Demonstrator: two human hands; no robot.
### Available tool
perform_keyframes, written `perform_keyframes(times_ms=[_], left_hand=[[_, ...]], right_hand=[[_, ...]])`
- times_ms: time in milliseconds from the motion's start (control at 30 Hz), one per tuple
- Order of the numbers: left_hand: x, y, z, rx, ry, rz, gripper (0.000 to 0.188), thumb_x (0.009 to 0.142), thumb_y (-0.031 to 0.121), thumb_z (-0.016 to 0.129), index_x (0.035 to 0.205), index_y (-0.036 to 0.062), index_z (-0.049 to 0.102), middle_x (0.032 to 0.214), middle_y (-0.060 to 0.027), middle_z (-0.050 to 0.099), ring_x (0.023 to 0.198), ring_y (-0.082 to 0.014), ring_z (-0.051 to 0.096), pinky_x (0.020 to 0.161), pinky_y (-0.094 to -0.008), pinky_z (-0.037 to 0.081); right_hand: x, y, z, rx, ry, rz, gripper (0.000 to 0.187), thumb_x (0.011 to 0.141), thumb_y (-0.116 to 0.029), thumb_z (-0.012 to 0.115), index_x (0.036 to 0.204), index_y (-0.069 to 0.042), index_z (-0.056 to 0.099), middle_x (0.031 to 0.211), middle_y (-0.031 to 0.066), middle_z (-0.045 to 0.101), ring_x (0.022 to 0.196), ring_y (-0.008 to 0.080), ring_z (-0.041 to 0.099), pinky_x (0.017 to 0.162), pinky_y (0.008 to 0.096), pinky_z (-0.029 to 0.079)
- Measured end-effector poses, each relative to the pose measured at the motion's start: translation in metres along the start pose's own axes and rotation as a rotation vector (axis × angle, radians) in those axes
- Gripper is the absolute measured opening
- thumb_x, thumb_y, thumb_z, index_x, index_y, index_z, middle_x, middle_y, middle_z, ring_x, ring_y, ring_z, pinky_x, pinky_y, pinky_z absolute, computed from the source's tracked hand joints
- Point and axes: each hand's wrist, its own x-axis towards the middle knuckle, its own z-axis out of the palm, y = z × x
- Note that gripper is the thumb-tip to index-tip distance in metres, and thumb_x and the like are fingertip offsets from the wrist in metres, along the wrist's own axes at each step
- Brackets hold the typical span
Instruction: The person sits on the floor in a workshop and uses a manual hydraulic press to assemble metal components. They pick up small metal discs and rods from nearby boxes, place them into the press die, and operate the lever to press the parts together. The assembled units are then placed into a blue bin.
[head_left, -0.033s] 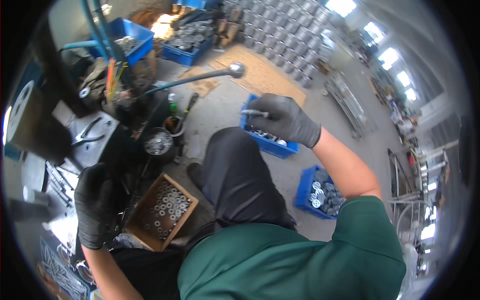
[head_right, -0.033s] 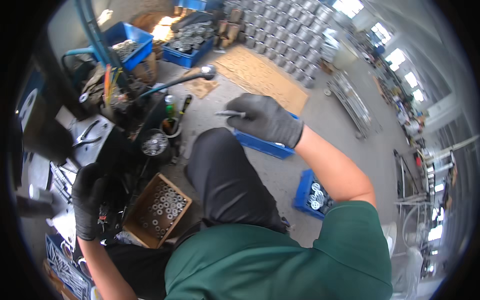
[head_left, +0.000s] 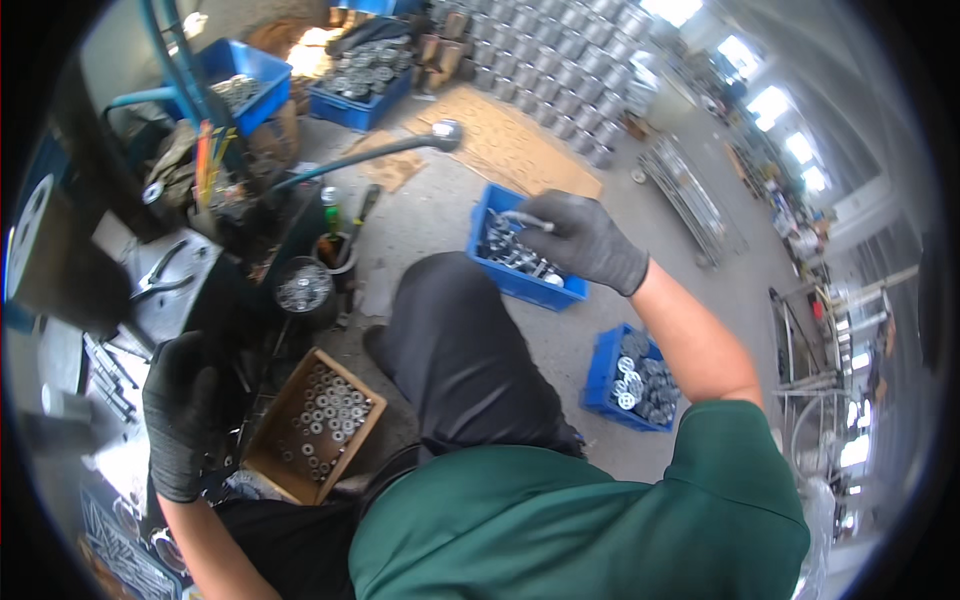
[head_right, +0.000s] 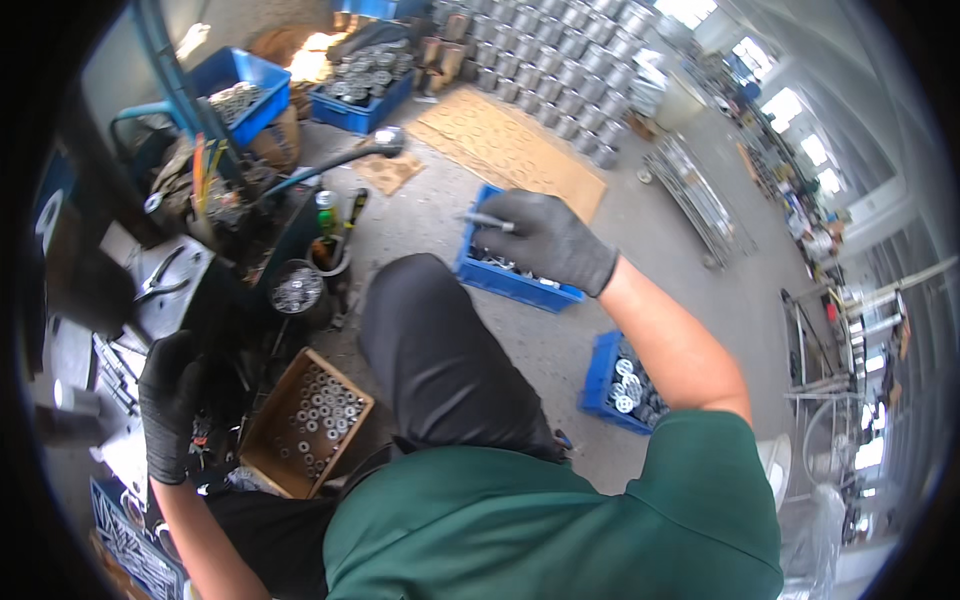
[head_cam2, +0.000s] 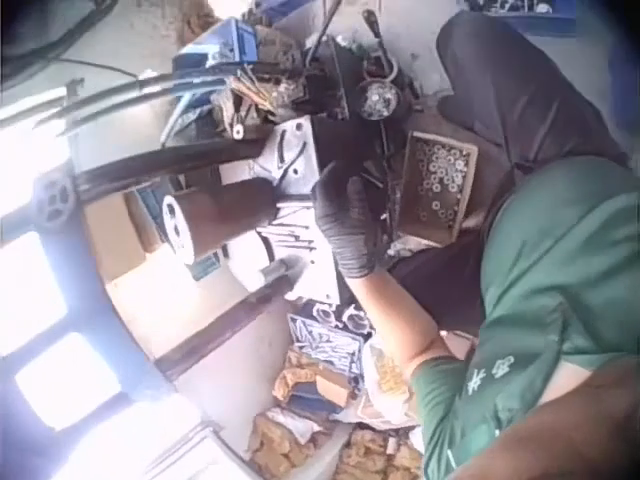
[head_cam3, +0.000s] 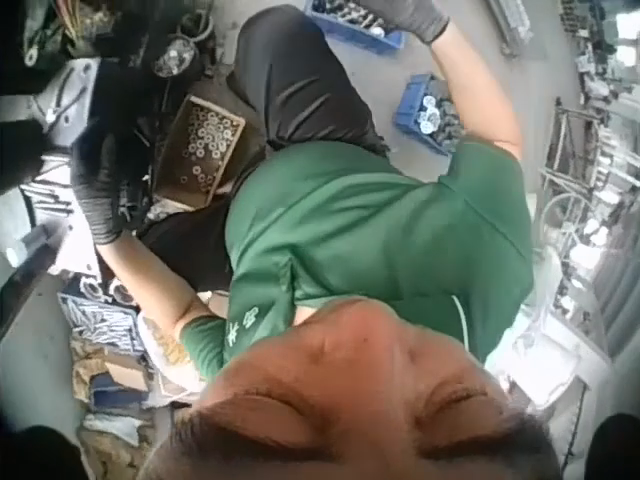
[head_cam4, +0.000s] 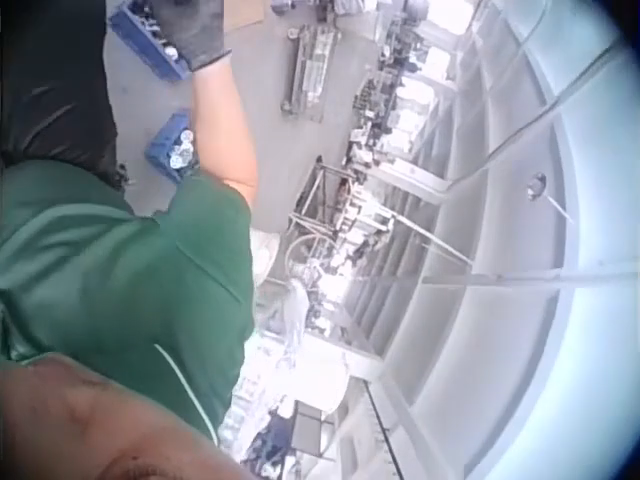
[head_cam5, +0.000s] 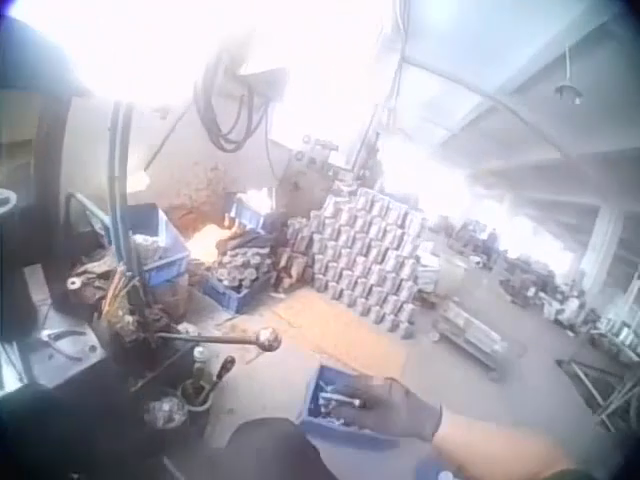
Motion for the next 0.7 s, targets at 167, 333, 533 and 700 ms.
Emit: perform_keyframes(times_ms=[167, 333, 533, 700], left_hand=[[0.008, 0.015, 0.038, 0.177, -0.233, 0.009, 0.037, 0.089, 0.0, 0.065, 0.126, -0.0021, 0.066, 0.114, -0.0142, 0.067, 0.108, -0.0282, 0.066, 0.101, -0.0353, 0.051], [-0.007, 0.006, 0.071, 0.168, -0.333, -0.059, 0.031, 0.086, -0.003, 0.065, 0.117, -0.0008, 0.069, 0.108, -0.0186, 0.066, 0.102, -0.0357, 0.067, 0.092, -0.0407, 0.053], [-0.033, -0.044, 0.078, 0.395, -0.505, -0.016, 0.032, 0.085, -0.007, 0.067, 0.116, 0.0026, 0.071, 0.108, -0.0162, 0.068, 0.1, -0.0339, 0.067, 0.089, -0.0386, 0.054], [-0.044, -0.082, 0.072, 0.439, -0.526, -0.052, 0.034, 0.083, -0.003, 0.07, 0.116, 0.0036, 0.071, 0.108, -0.0166, 0.068, 0.098, -0.0339, 0.067, 0.087, -0.0403, 0.055]], right_hand=[[-0.213, 0.178, -0.037, -0.326, 0.158, 0.562, 0.032, 0.101, -0.029, 0.073, 0.12, -0.004, 0.073, 0.103, 0.0187, 0.077, 0.093, 0.0298, 0.076, 0.084, 0.0399, 0.059], [-0.39, 0.276, -0.011, -0.321, 0.054, 1.134, 0.042, 0.097, -0.036, 0.071, 0.128, -0.009, 0.071, 0.117, 0.0246, 0.076, 0.113, 0.0407, 0.073, 0.099, 0.0464, 0.057], [-0.502, 0.313, 0.029, -0.404, -0.247, 1.417, 0.05, 0.09, -0.035, 0.077, 0.135, -0.013, 0.073, 0.131, 0.0202, 0.073, 0.124, 0.0368, 0.069, 0.109, 0.0471, 0.052], [-0.522, 0.317, 0.047, -0.343, -0.332, 1.424, 0.044, 0.089, -0.036, 0.076, 0.127, -0.015, 0.076, 0.128, 0.0176, 0.075, 0.123, 0.0372, 0.069, 0.109, 0.0464, 0.053]])
